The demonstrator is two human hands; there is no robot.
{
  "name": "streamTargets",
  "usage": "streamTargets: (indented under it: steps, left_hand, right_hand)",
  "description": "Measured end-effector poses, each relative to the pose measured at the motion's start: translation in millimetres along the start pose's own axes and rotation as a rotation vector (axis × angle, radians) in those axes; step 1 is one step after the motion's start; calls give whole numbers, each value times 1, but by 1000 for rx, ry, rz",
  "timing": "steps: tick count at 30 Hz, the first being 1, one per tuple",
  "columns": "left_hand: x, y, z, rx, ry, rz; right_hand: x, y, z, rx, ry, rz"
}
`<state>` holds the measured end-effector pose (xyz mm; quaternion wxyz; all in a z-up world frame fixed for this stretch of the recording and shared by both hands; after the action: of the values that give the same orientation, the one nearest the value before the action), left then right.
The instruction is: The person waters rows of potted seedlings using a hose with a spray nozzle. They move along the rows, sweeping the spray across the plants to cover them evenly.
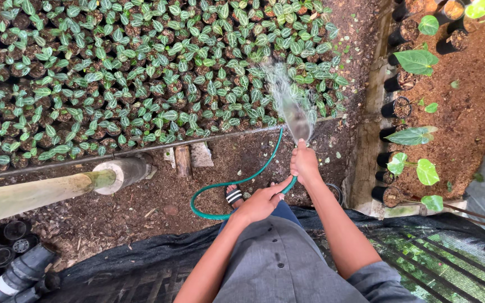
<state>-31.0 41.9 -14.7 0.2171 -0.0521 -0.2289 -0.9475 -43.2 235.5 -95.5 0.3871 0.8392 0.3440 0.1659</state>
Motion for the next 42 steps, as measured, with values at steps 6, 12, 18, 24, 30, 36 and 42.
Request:
streamTargets:
  steps: [6,12,18,24,30,36,42]
  left_hand:
    - [3,-6,5,-68,6,36]
    - [3,-21,14,11,47,61]
    - [5,-44,16,26,100,96]
    - [4,-81,10,73,204,71]
    - [-2,-112,13,94,251,92]
    - [-6,-137,17,136,255,125]
    - [-7,-155,26,185,227,145]
  right_hand:
    - [-1,-8,-8,27,-4,-14]
    - [4,-28,-23,35,23,-38]
    - [-3,-60,-37,48,93,-48]
    - [-4,-94,-46,46,98,-101]
    - [-2,-127,-56,-22,122,-88]
    - [2,-148,-61,-48,150,-153]
    - [6,-164,-71,-50,137,-213]
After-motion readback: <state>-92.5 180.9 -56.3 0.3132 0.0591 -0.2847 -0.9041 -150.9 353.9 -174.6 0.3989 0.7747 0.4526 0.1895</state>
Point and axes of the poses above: each hand's wrist, its own y-axis away from the middle knuckle, its own x-axis out of the back of the hand, z = x × y, the point moved 5 cm from there along -y, towards the middle knuckle, and after that the axes turned 5 degrees about -y, right-handed, at the moved point
